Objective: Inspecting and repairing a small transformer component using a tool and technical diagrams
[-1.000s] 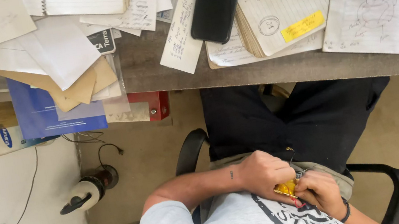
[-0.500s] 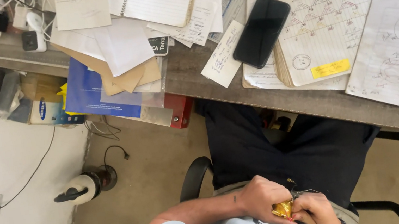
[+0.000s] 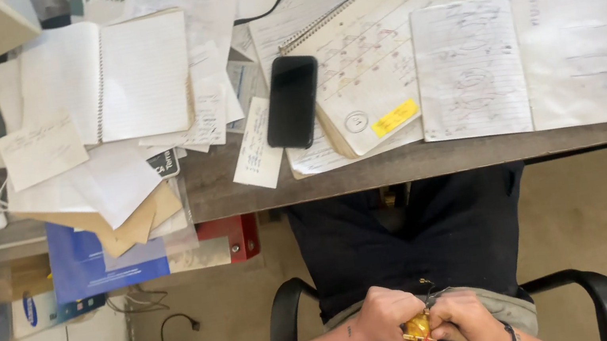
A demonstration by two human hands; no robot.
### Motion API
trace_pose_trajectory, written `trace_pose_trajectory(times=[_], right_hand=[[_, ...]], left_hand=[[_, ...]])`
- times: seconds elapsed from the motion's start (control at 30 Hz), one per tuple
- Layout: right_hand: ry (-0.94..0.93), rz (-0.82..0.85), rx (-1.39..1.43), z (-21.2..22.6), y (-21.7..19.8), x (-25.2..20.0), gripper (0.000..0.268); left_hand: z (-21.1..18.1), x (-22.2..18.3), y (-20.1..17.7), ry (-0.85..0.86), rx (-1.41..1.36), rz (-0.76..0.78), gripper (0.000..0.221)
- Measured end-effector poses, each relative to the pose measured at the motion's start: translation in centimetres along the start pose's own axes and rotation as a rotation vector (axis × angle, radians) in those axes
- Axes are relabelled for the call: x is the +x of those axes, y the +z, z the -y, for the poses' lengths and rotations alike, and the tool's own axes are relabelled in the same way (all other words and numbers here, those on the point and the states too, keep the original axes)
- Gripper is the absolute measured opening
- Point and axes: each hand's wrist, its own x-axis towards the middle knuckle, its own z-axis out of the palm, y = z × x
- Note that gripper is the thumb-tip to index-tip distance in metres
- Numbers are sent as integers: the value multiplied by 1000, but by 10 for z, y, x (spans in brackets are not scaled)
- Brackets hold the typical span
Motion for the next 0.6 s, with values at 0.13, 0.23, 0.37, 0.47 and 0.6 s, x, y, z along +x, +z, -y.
trace_pose_trajectory(times=[0.13,0.23,0.37,0.47,0.6], right_hand=[[61,-50,-66,-8,3,-17,44],[116,-121,-94,-6,12,-30,48],[182,-253,-119,0,20,-38,49],[163,-335,-168,8,23,-38,45],[172,-465,-202,19,29,-38,41]], left_hand=[[10,8,2,50,1,74,59],[12,18,1,90,-29,152,58],[21,32,1,140,-112,282,56],[24,46,1,178,-160,379,55],[29,62,6,251,-214,481,54]])
